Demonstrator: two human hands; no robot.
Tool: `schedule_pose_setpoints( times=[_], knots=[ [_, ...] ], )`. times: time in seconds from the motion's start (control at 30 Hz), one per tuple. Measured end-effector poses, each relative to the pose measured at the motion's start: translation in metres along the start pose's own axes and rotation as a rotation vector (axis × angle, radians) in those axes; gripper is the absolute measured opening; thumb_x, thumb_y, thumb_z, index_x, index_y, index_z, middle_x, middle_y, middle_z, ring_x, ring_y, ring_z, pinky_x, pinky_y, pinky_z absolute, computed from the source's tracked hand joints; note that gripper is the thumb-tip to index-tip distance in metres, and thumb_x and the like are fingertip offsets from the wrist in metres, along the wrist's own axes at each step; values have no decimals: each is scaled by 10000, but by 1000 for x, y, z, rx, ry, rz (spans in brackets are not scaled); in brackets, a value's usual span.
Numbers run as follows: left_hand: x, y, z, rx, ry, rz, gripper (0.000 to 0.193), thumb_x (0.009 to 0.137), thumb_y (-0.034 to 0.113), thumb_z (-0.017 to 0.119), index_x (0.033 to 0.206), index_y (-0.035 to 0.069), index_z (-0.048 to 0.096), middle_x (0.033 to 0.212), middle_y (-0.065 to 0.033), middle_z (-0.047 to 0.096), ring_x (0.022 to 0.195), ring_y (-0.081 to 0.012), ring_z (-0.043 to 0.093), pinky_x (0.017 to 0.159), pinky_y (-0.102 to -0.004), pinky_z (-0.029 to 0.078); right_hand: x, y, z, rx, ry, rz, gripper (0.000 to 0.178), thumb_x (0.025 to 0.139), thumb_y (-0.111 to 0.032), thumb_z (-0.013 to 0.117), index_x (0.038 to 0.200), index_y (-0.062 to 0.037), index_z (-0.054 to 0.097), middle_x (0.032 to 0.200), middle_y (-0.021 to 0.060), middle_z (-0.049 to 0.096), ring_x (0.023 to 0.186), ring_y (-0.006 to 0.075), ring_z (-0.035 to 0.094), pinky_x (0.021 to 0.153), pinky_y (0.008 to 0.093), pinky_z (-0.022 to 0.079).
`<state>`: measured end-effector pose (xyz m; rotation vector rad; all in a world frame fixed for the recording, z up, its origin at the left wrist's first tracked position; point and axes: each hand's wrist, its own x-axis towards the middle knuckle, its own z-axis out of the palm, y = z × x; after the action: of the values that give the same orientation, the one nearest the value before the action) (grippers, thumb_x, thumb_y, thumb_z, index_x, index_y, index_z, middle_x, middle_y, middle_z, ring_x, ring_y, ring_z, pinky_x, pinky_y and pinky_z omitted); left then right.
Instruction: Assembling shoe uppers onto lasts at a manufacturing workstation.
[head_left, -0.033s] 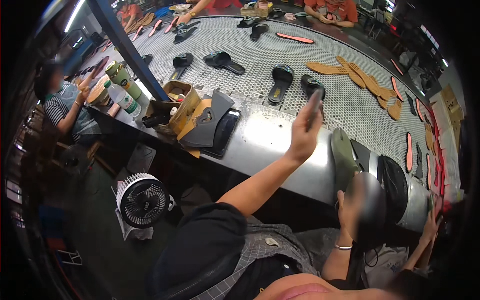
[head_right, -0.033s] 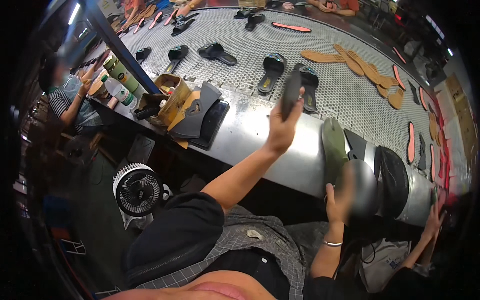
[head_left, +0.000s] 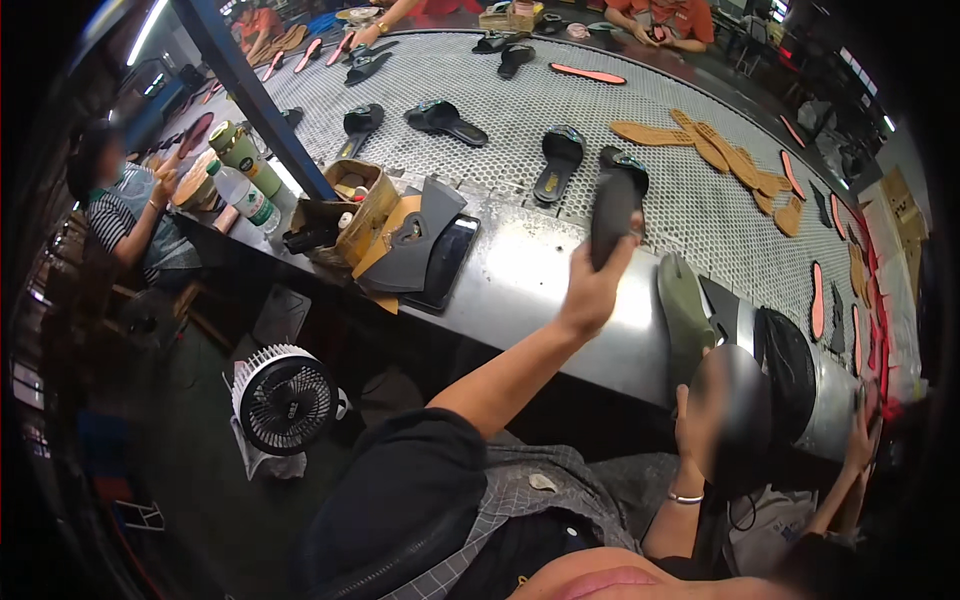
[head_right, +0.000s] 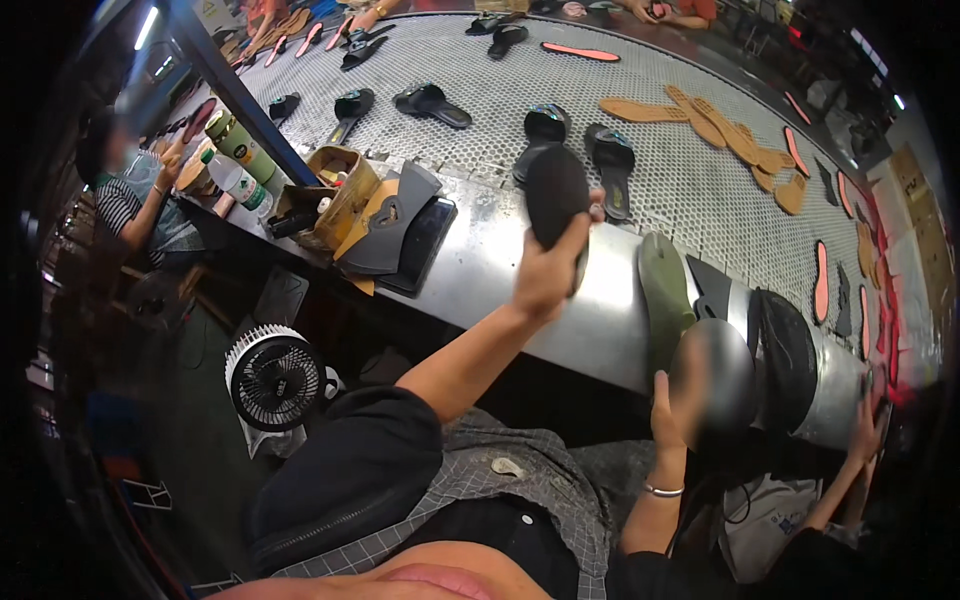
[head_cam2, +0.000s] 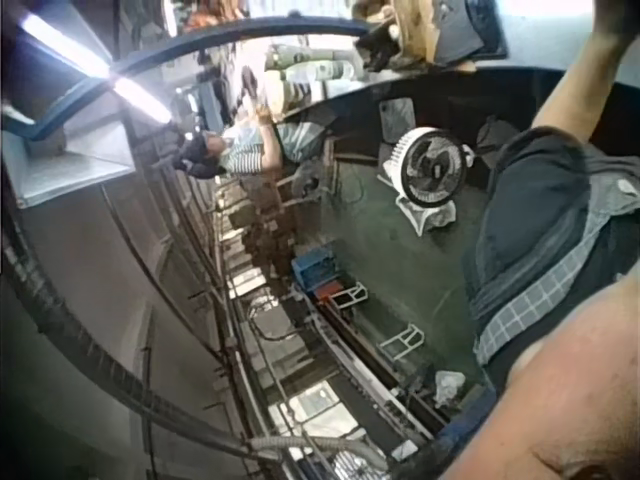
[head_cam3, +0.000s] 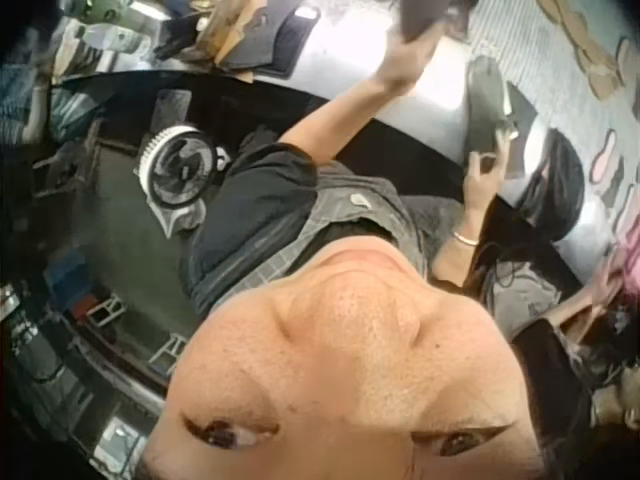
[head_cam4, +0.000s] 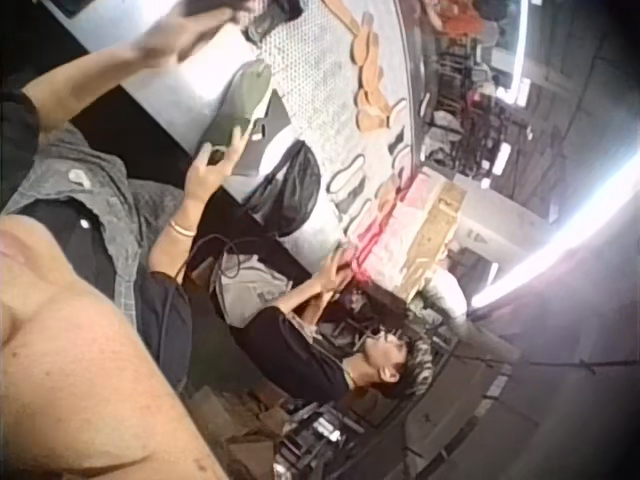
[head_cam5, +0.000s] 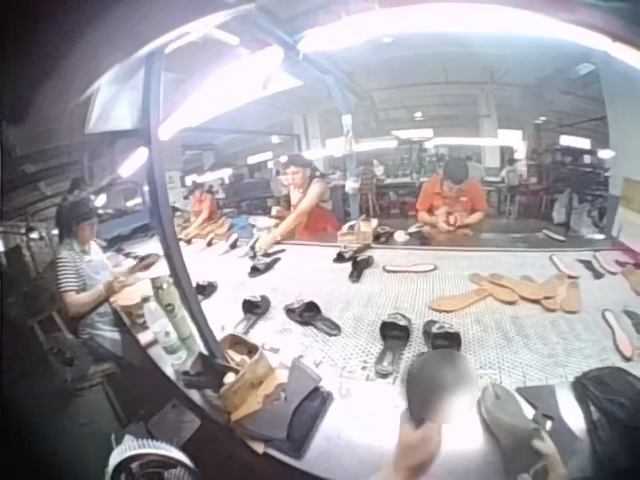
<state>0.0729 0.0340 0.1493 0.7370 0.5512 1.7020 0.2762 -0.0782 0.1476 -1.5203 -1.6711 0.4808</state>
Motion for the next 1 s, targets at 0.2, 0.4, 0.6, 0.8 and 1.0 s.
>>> schedule_pose_setpoints(
  times=[0.2, 0.4, 0.6, 0.8, 1.0],
  knots=[
    [-89, 52, -68, -328, -15, -700, 385, 967, 271, 367, 1227, -1, 447, 1218, -146, 520, 1060, -257, 539, 854, -400, 476, -48, -20, -35, 33, -110, 75, 446, 712, 66, 564, 1152, 4, 521, 1318, 195, 450, 1198, 250, 456, 980, 336, 351],
    [-110, 50, -78, -488, -8, -745, 539, 915, 437, 386, 1269, 32, 429, 1214, -183, 512, 1088, -344, 518, 908, -494, 421, 3, -38, 0, -152, 72, -16, 611, 718, -53, 677, 1269, 1, 418, 1237, 199, 510, 1142, 321, 501, 962, 329, 373],
    [-123, 43, -93, -382, -30, -648, 547, 942, 414, 346, 1401, 131, 259, 1112, -158, 547, 1061, -340, 531, 930, -428, 418, -23, -26, -11, -111, -106, 141, 568, 728, -31, 635, 1247, -69, 406, 1142, 195, 535, 1058, 353, 533, 900, 356, 412],
    [-137, 24, -79, -323, -122, -758, 678, 842, 447, 558, 1290, -34, 391, 1341, -183, 404, 1178, -310, 463, 961, -403, 393, -88, 3, -12, 591, -271, 512, 707, 727, -152, 712, 1319, -18, 352, 1136, 127, 553, 1047, 200, 525, 904, 321, 416],
    [-139, 6, -41, -332, -254, -667, 710, 758, 431, 637, 1260, -11, 399, 1255, -181, 463, 1154, -314, 480, 919, -429, 444, -75, -48, 12, 318, -390, 175, 598, 700, -230, 767, 1189, -9, 504, 1008, 115, 584, 869, 122, 555, 755, 267, 451]
  ],
)
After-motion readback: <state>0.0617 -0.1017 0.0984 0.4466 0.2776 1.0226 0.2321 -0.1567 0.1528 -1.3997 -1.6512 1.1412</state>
